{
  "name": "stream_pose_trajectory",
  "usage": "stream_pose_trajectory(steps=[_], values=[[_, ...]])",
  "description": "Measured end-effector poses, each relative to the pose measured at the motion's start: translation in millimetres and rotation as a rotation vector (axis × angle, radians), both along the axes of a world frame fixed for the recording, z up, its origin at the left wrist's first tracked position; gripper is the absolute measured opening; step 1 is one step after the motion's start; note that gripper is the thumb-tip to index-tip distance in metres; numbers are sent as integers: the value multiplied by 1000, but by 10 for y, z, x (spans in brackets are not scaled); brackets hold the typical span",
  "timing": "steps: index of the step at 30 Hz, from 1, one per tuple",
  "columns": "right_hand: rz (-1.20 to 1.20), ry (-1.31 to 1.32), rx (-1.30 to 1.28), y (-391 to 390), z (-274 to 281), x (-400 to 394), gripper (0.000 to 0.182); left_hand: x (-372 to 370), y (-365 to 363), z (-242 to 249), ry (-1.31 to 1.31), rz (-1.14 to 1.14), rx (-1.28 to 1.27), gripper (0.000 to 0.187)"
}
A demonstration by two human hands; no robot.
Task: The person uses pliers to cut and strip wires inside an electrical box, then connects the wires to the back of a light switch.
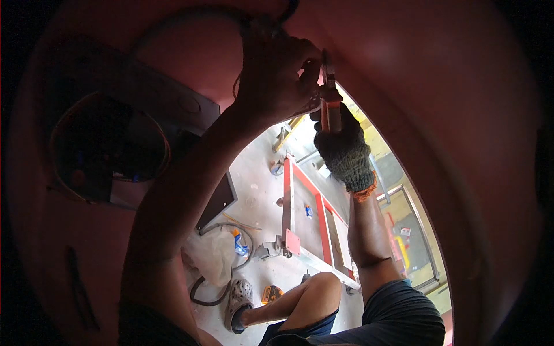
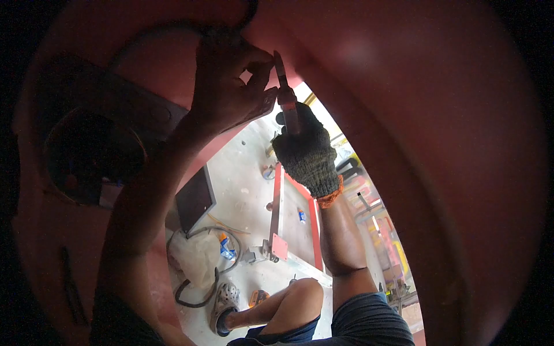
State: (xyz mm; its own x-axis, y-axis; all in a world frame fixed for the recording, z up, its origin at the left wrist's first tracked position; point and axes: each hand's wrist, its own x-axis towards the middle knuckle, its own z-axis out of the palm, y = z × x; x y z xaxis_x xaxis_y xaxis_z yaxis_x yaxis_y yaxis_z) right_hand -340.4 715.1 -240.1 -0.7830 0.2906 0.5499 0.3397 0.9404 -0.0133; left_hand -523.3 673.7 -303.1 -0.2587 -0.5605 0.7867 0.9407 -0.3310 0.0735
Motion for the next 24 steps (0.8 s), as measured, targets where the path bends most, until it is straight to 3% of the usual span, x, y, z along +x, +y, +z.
stream_pose_trajectory(steps=[1,2,3,5,8,15,17,18,19,21,23,24], values=[[-26,-67,-24,86,3,14,51,0,9,-5,29,-26,18,21],[106,-48,293,121,-38,36,47,15,-13,-9,29,-28,16,21],[106,-49,291,155,-44,25,47,24,-40,-17,31,-18,15,21],[64,1,35,196,-47,-22,40,13,-98,-16,33,-10,9,22],[-19,3,171,89,-81,-66,35,-7,-166,-1,108,24,-38,23],[-98,-3,83,109,-63,-87,33,4,-210,8,114,22,-104,22],[-42,189,391,109,-136,-58,42,-29,-226,1,171,7,-162,23],[1,191,322,52,-175,-30,47,-55,-205,-23,153,85,-165,19],[144,194,-3,21,-285,22,47,-68,-187,-62,136,159,-176,16],[142,332,-817,-29,-452,182,41,-53,-219,-100,92,194,-188,9],[132,463,-567,41,-673,397,43,-74,-241,-146,124,179,-123,22],[185,530,-613,31,-775,504,49,-89,-228,-157,99,166,-192,22]])
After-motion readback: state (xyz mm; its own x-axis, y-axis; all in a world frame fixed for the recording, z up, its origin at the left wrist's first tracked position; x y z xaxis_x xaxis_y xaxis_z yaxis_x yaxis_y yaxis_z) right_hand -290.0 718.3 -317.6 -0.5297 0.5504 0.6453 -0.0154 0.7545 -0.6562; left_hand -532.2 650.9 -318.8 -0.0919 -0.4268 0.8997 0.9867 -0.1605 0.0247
